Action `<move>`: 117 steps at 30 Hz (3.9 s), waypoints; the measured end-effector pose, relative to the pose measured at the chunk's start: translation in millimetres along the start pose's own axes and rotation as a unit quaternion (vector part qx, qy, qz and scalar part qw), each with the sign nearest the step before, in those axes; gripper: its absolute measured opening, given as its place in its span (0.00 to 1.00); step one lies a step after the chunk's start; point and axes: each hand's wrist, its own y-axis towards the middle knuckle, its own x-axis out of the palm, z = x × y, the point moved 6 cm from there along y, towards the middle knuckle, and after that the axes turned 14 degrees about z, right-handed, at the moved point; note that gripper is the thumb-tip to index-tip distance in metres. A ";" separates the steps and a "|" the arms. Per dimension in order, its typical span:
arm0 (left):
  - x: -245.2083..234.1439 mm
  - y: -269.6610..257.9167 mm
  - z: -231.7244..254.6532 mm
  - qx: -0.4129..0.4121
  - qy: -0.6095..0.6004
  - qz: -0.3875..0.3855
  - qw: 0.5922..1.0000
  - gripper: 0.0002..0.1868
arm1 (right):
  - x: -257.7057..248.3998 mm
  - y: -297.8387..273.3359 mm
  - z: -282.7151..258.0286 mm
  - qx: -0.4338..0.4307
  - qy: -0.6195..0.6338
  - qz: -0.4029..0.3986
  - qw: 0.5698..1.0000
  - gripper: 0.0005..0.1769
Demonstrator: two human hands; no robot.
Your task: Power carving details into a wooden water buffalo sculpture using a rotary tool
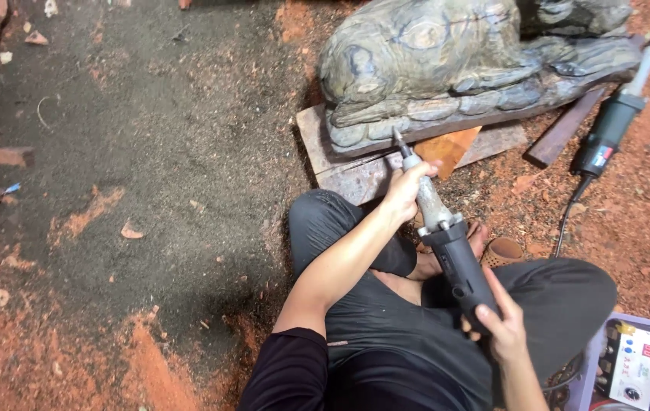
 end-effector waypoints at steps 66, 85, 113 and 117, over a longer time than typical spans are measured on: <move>44.9 17.9 -5.4 -0.067 0.009 -0.014 0.998 0.04 | -5.7 13.6 -46.6 0.060 0.076 -0.023 0.995 0.49; 46.5 21.6 -5.5 -0.092 0.004 0.009 0.996 0.12 | 6.9 4.4 -74.9 0.097 0.020 0.012 0.995 0.49; 58.5 19.0 6.4 -0.085 0.004 0.009 0.996 0.15 | 8.8 6.0 -86.5 0.111 0.033 0.030 0.993 0.46; 57.5 20.6 6.1 -0.086 -0.062 -0.026 0.994 0.14 | 5.6 8.9 -84.7 0.100 0.026 0.015 0.995 0.47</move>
